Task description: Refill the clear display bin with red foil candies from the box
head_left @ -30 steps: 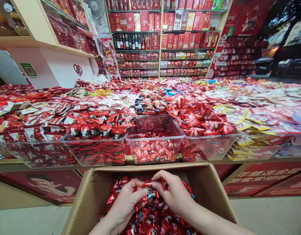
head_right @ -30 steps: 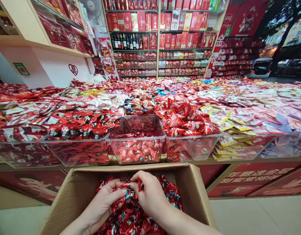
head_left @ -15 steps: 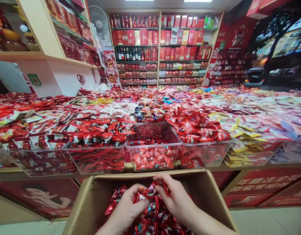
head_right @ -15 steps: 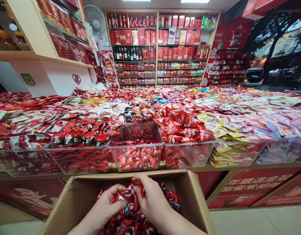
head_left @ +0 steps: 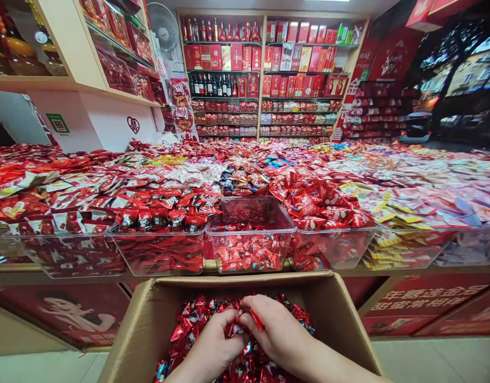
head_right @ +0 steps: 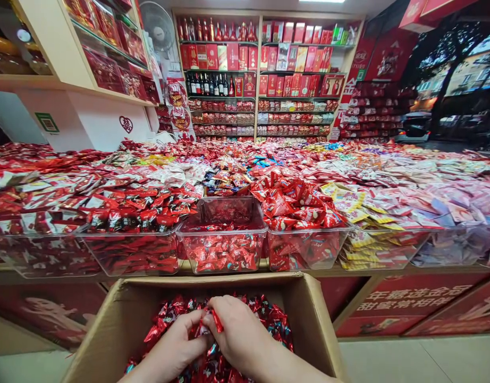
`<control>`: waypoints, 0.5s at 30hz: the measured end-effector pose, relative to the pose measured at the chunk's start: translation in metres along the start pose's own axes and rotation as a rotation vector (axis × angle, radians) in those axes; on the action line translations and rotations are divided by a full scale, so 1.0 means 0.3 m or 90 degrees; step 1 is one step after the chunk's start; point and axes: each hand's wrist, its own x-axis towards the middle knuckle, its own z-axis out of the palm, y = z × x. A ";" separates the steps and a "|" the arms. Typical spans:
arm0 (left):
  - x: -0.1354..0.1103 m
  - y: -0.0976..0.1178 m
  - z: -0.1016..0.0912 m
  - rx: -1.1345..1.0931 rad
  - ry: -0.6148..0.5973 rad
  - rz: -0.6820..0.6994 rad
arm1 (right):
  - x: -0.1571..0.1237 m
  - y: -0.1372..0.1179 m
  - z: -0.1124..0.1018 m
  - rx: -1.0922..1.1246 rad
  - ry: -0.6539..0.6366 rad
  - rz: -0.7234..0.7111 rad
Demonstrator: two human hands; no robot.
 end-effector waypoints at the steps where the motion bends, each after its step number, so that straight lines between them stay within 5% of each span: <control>1: 0.002 -0.004 -0.001 0.028 0.014 0.020 | 0.001 0.001 0.006 -0.002 -0.016 -0.001; 7: -0.006 0.013 -0.005 0.104 0.010 0.096 | -0.009 -0.028 -0.009 -0.060 -0.063 -0.022; 11: -0.017 0.017 -0.020 0.175 0.041 0.068 | 0.052 -0.112 -0.177 -0.054 0.026 -0.131; 15: -0.015 0.010 -0.025 0.225 0.061 -0.007 | 0.266 -0.142 -0.387 -0.187 0.198 -0.121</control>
